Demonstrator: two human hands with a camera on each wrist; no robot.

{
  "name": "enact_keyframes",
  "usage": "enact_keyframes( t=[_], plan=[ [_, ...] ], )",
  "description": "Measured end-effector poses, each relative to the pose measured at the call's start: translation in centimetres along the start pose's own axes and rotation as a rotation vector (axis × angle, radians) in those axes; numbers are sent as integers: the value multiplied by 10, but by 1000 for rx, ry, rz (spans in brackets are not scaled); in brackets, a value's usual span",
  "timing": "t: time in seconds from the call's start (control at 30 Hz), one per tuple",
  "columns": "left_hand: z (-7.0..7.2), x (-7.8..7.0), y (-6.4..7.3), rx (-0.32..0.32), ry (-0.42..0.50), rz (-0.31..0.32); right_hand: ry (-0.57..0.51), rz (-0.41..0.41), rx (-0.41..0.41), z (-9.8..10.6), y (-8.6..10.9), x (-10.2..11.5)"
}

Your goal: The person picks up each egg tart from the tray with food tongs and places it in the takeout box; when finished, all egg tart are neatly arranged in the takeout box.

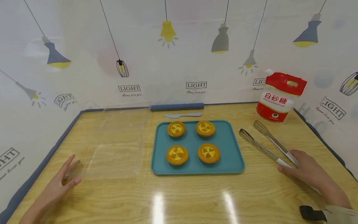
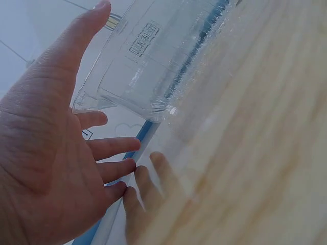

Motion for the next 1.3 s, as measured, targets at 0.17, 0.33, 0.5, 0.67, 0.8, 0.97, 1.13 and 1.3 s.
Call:
enact_keyframes(
  t=[0.17,0.33,0.5,0.67,0.8,0.97,1.13,1.3],
  plan=[
    [1,-1,0,20,-13,39,18,-11,-19,0,-4,2],
    [0,0,1,42,41,48,23,-4,-64,-2,-7,3],
    [0,-1,-2,47,68,32,13,21,-151,-4,-7,6],
    [-2,-2,0,58,34,57,4,-3,-218,-2,-1,11],
    [-4,-3,0,54,10,66,-12,-4,-312,4,3,14],
    [-4,-1,1,44,37,68,-44,30,-308,7,1,32],
    [-3,0,0,46,11,93,-39,105,-245,4,-3,60],
    [-3,2,1,55,0,112,-13,150,-193,1,-2,79]
  ],
)
Point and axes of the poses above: each hand's wrist, its own y-axis away from the middle knuckle, its own z-axis out of the back of the hand, x = y × z, the point moved 1 cm from there along -y, towards the middle knuckle, and after that the axes turned 10 degrees about z, right-handed, at the moved point
